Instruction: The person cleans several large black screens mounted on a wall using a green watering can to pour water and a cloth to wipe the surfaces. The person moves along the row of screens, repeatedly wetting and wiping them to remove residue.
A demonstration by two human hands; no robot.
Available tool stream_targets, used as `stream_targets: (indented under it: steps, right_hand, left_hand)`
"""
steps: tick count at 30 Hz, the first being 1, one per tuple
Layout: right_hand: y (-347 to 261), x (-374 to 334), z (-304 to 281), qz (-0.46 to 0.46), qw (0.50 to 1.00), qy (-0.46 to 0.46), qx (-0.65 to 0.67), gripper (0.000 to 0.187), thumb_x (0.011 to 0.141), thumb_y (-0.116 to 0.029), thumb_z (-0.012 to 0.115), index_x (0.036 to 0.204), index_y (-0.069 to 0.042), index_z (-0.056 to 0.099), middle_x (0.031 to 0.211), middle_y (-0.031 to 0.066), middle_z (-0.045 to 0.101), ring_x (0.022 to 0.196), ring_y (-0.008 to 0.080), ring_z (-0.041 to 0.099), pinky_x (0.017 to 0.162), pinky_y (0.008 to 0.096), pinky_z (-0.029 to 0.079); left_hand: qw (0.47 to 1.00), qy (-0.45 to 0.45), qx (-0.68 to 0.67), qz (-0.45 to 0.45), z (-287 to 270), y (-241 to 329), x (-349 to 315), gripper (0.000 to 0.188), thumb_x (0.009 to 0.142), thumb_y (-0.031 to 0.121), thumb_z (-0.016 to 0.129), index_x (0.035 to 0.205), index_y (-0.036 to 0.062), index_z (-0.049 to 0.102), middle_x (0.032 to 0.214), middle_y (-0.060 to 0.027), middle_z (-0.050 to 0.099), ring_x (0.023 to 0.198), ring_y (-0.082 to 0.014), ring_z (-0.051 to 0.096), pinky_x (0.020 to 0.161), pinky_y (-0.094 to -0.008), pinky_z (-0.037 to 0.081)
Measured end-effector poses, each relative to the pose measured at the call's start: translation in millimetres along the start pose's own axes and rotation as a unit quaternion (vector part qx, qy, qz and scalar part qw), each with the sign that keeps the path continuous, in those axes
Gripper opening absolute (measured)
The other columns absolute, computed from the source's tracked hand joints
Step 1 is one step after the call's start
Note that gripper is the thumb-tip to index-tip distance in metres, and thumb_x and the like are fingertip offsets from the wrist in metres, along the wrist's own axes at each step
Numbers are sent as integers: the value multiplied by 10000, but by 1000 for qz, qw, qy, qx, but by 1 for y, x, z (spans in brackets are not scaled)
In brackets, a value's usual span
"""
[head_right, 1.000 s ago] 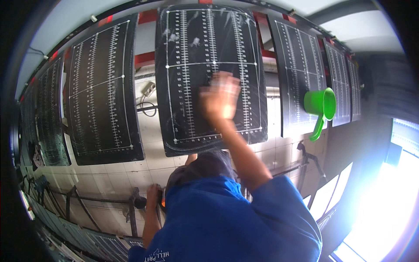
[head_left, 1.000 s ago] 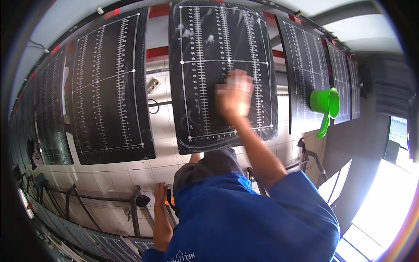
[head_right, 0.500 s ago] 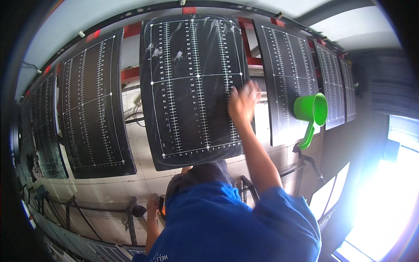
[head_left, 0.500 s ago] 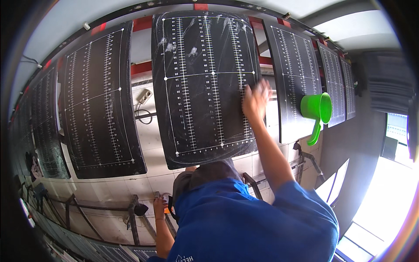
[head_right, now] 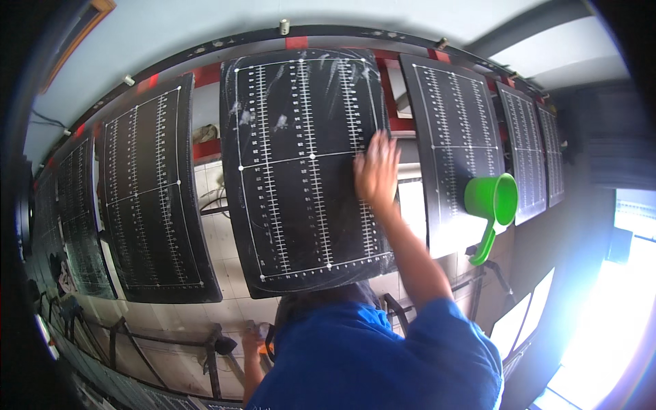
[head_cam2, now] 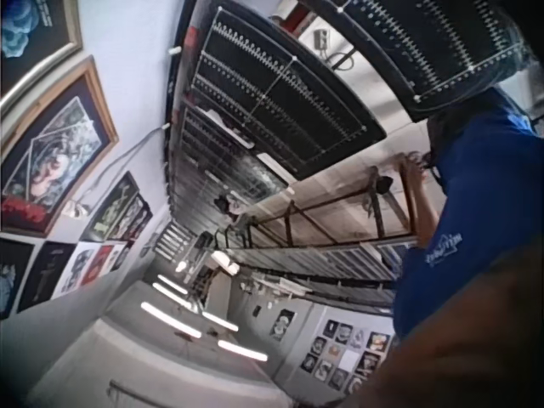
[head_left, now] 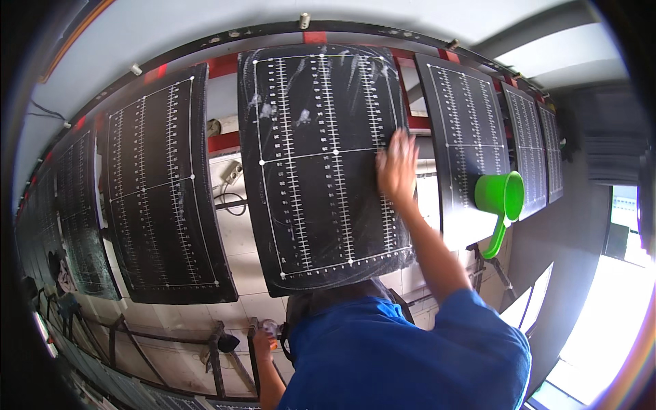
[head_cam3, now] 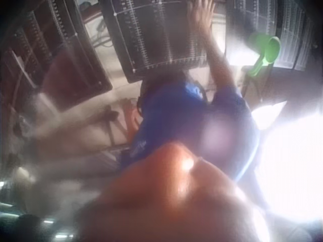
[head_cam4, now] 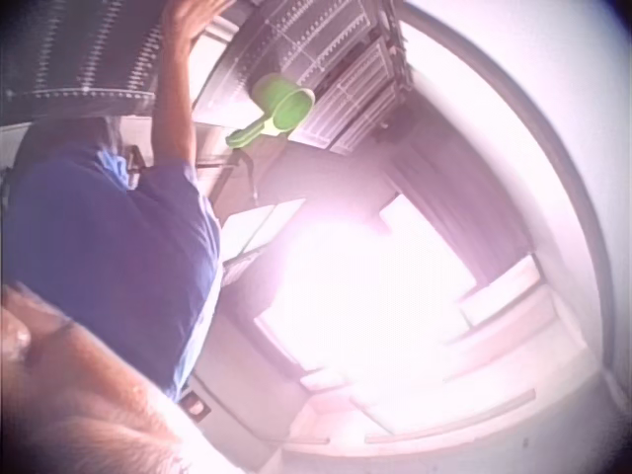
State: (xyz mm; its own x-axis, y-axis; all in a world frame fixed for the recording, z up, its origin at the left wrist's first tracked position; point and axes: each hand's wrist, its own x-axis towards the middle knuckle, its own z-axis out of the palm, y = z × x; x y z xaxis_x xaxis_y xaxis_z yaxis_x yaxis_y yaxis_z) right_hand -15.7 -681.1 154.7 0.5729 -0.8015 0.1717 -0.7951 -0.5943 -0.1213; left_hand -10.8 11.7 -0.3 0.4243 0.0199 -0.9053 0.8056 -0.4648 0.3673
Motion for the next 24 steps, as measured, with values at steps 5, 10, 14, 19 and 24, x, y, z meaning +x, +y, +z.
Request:
stream_targets:
  steps: [5,10,14,19,24]
  right_hand:
    - [-87,168,91,-57,988,65,-125,662,1011,-397,407,1496,49,343,1579,287,269,1483,460,195,1204,591,123]
    - [-210,-6,1,-322,927,-102,161,687,979,-406,505,1497,23,366,1574,196,336,1482,384,258,1227,497,186]
    - [-84,-15,-20,-161,960,-227,-30,771,998,-509,448,1595,-101,182,1664,115,161,1544,290,109,1249,481,70]
    - [23,191,47,98,990,96,-23,666,1024,-407,421,1469,85,370,1520,288,382,1415,527,298,1195,533,221]
    - [-160,263,90,6,997,45,66,710,1010,-485,344,1580,-78,228,1651,197,145,1532,405,36,1212,592,30]
  left_hand:
    - [988,-73,125,52,31,55,-18,293,983,282,501,1077,50,653,887,-88,693,724,-165,669,595,-333,522]
    - [990,-97,97,11,66,77,-7,338,993,301,493,1172,50,633,915,-77,685,723,-167,659,601,-295,512]
    - [993,-34,-55,-95,41,26,-11,256,968,363,536,1022,123,608,833,-32,617,696,-166,611,620,-314,525]
    - [984,11,31,-174,28,-28,-76,173,985,304,553,951,141,602,737,3,584,635,-121,564,591,-319,497]
    - [985,-61,161,-9,41,-40,-101,237,973,283,597,1012,67,688,765,22,601,681,-88,540,593,-270,432]
